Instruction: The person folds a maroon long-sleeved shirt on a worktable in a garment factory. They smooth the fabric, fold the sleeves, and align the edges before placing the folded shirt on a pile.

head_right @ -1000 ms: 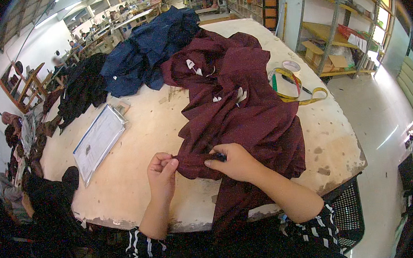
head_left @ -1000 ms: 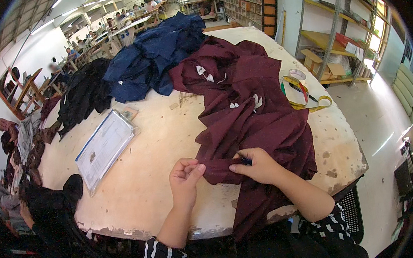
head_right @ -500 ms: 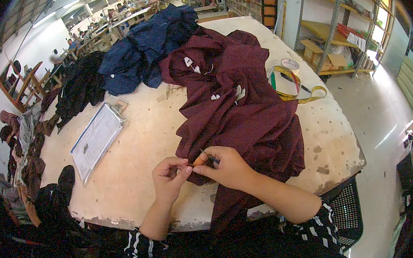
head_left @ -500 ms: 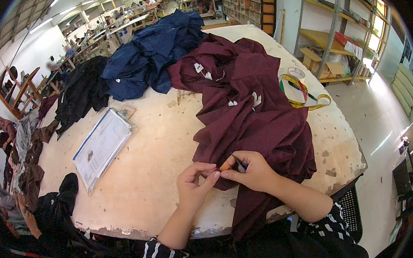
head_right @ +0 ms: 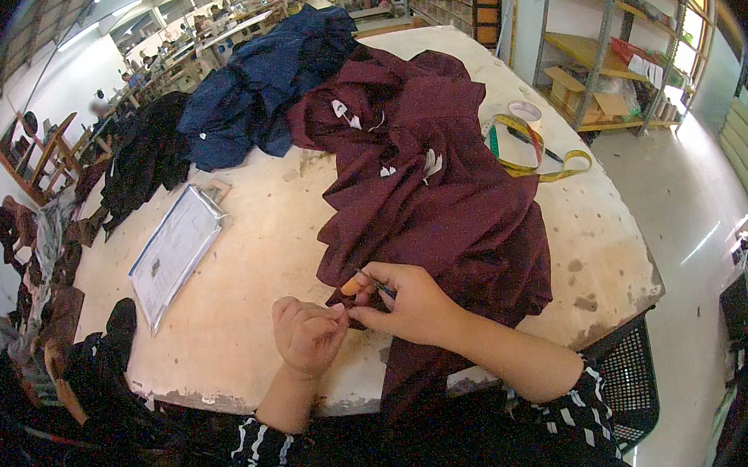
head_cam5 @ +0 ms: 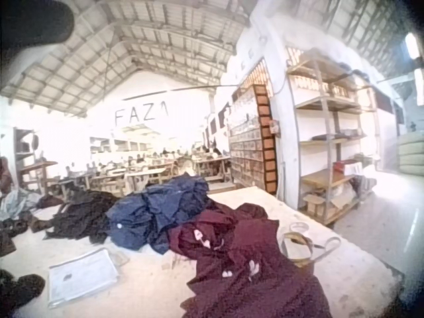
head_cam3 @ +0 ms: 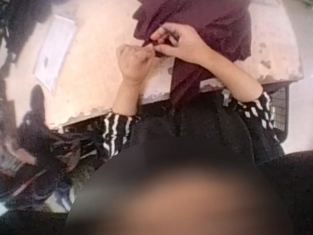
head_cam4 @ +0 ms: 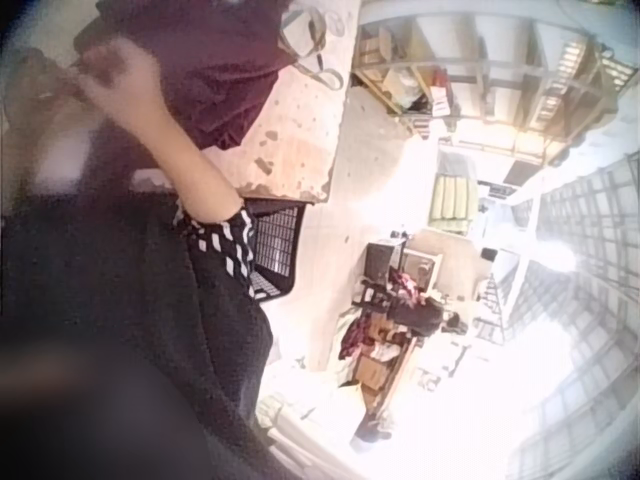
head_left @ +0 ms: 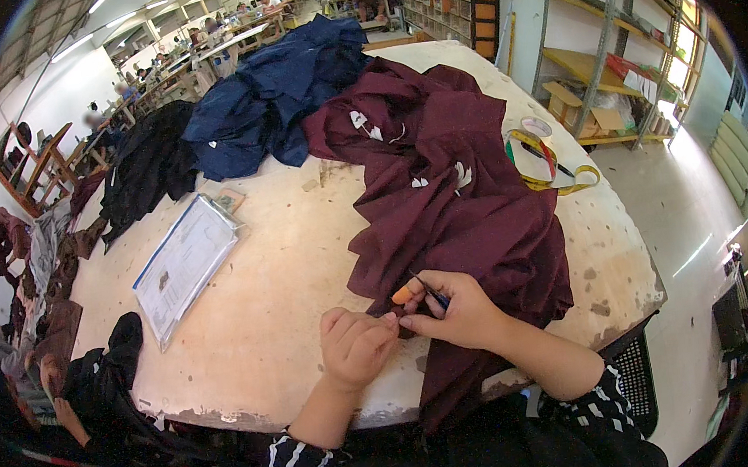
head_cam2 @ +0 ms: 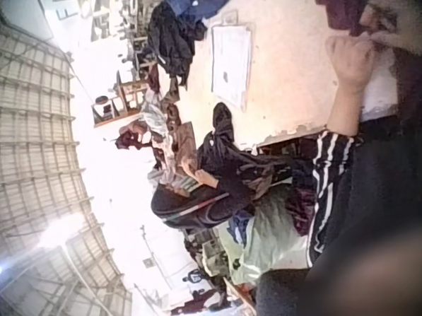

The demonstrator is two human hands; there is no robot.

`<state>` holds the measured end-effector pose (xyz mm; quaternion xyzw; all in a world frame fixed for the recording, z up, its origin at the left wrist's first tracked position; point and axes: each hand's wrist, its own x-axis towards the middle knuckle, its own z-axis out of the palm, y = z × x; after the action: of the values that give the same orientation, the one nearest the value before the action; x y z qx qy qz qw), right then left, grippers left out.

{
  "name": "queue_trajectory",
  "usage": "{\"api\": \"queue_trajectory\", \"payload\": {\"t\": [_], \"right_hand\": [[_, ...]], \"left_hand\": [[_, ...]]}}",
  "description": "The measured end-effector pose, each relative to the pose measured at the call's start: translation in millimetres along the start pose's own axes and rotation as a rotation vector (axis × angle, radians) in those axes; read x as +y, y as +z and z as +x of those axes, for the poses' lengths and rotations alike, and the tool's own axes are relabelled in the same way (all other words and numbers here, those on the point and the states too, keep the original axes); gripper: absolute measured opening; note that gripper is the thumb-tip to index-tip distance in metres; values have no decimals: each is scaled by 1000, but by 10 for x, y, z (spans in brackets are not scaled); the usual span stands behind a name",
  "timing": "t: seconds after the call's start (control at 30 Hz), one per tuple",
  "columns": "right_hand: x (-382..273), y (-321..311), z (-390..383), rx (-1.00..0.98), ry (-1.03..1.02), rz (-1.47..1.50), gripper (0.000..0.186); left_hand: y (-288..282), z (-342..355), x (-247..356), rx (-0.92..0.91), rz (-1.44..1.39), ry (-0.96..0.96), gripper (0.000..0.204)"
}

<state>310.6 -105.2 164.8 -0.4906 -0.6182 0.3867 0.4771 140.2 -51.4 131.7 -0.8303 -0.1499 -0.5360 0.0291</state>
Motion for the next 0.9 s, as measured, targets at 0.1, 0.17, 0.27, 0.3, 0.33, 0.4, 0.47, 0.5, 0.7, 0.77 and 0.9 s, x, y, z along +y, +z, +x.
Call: {"api": "queue_trajectory", "payload": {"t": [0.1,0.17,0.27,0.3,0.33,0.4,0.47,0.5,0.7,0.77,0.9], "right_hand": [[91,-18,13,-21,-1,42,21],[161,-15,17,-17,24,108,22],[106,-23,19,-21,21,58,22],[96,-20,20,-23,38,78,21],[86,-17,21,-26,56,98,20],[86,-22,12,-9,81,119,20],[94,-30,4,20,95,126,19],[83,-48,-5,31,117,120,19],[-28,-38,-23,-12,59,-78,17],[15,-19,0,-6,-4,-119,17],[81,-19,14,-33,-67,-69,16]], "left_hand": [[-5,-15,-5,1,35,71,34],[-17,-22,-5,-8,43,113,33],[-38,-30,4,-25,50,150,31],[-36,-39,1,-25,56,158,31],[-37,-45,1,-25,61,165,30],[-26,-40,4,-20,63,167,30],[-18,-32,6,-16,72,169,30],[-16,-26,8,-16,80,170,31],[-52,1,49,-84,125,157,28],[-36,-18,37,-109,103,113,22],[76,89,110,-64,-359,-340,24]]}}
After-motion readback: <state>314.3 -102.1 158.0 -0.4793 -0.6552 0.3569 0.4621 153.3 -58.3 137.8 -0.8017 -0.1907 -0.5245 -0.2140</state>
